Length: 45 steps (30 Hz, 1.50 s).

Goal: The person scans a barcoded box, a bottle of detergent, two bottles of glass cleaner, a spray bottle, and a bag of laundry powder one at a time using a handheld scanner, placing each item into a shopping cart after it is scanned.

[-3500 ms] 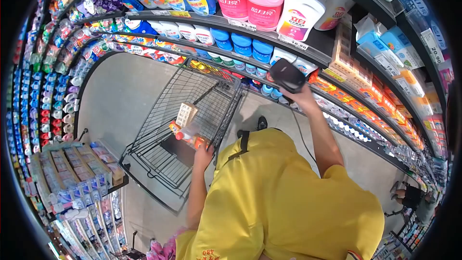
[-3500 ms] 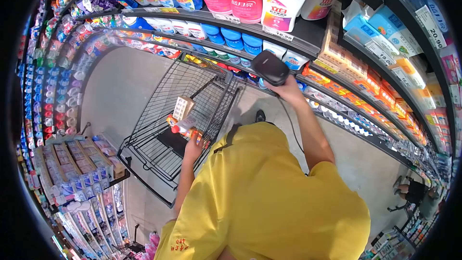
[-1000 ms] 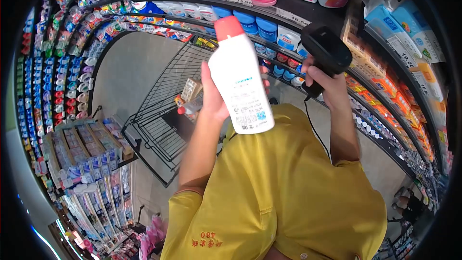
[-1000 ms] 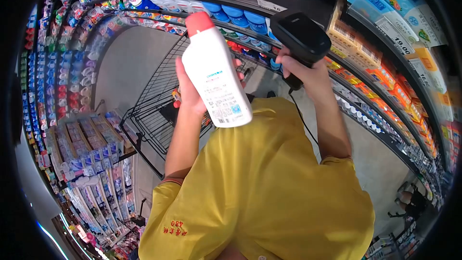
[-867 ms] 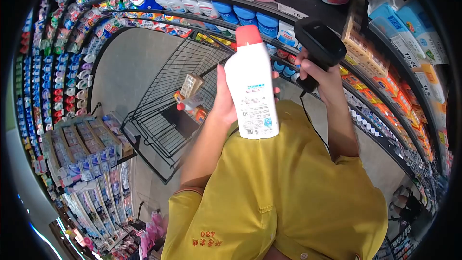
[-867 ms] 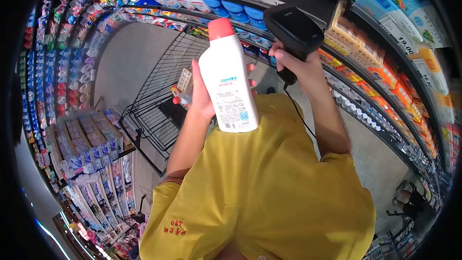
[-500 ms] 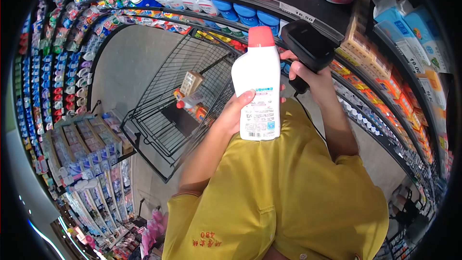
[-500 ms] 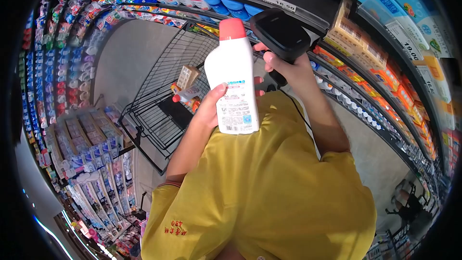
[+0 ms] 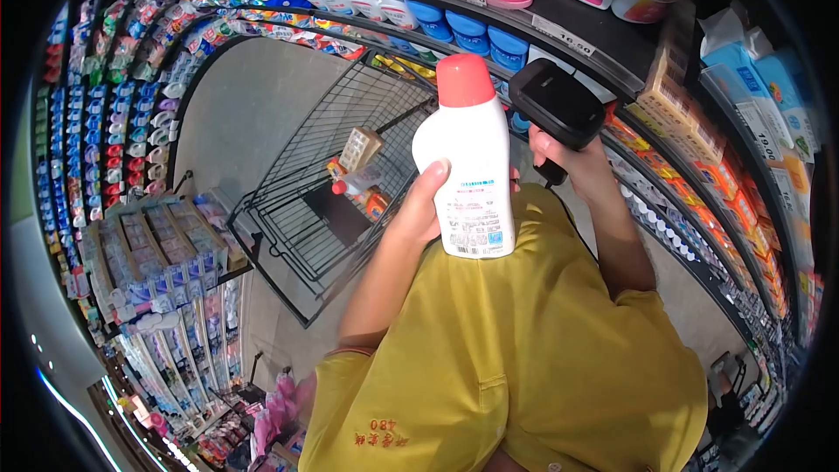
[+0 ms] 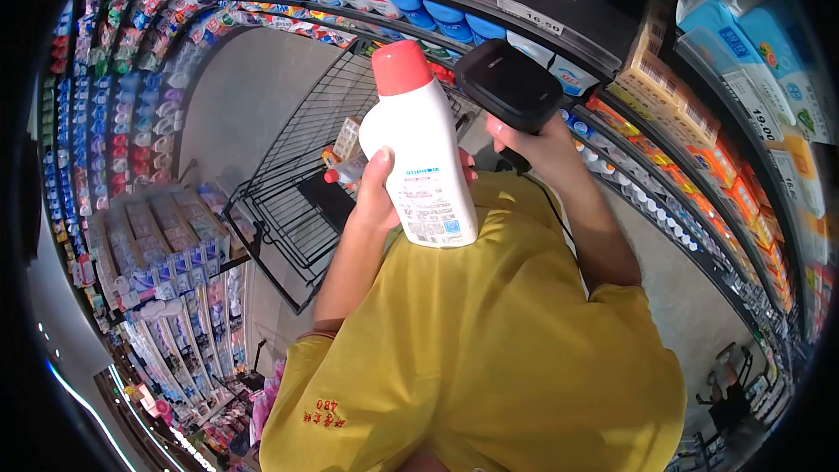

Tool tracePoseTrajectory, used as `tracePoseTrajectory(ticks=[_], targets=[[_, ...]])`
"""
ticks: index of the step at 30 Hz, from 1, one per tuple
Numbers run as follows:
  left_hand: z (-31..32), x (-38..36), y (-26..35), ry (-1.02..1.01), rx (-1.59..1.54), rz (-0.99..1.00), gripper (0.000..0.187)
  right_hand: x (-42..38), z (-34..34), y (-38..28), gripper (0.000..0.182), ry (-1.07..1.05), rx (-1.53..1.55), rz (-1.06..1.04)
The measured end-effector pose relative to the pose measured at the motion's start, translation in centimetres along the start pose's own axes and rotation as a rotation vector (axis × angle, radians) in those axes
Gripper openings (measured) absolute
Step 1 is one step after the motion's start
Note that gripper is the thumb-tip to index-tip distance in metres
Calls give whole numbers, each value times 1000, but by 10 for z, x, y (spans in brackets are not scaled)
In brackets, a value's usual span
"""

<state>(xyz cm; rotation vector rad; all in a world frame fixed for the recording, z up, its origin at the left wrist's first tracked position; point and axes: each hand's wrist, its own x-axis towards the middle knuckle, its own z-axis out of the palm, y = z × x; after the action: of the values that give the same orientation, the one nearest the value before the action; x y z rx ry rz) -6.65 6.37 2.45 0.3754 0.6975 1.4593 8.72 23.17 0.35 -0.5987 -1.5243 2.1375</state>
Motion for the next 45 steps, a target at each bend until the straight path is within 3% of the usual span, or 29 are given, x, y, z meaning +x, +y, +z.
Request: tracePoseTrajectory(ticks=[5, 6, 7, 11, 13, 19, 21, 29, 32, 35, 38, 40, 42, 45], targets=[[-7, 2, -4, 68, -164, 38, 75, -4, -2, 8, 29, 11, -7, 71], [-11, 2, -3, 74, -168, 36, 75, -6, 2, 4, 34, 33, -86, -20], [-15, 4, -2, 114, -188, 102, 73, -7, 5, 3, 39, 53, -165, -111], [-25, 5, 6, 309, -211, 272, 66, -17, -4, 9, 49, 56, -395, -105], [-29, 5, 12, 415, -231, 352, 61, -22, -3, 4, 55, -40, -247, 118], [-36, 0, 28, 469, -180, 498, 66, -39, 24, -20, 43, -159, -340, -9], [-37, -5, 32, 477, -215, 527, 59, -40, 28, -24, 44, -165, -366, -4], [-33, -13, 39, 551, -80, 611, 64, -48, 29, -24, 38, -211, -369, 41], [-30, -13, 40, 549, -78, 644, 62, -46, 29, -20, 34, -215, -592, 109], [-24, -14, 40, 518, -100, 657, 59, -46, 26, 2, 36, -223, -541, 31], [-18, -16, 36, 602, -97, 660, 57, -35, 23, 21, 36, -76, -498, -116], [-10, -18, 32, 628, -33, 640, 54, -22, 8, 33, 38, -200, 162, 295], [-6, -18, 28, 592, -22, 633, 54, -14, 7, 33, 43, -165, 242, 354], [4, -12, 22, 530, -31, 626, 54, -3, 5, 48, 50, -304, 584, 402]])
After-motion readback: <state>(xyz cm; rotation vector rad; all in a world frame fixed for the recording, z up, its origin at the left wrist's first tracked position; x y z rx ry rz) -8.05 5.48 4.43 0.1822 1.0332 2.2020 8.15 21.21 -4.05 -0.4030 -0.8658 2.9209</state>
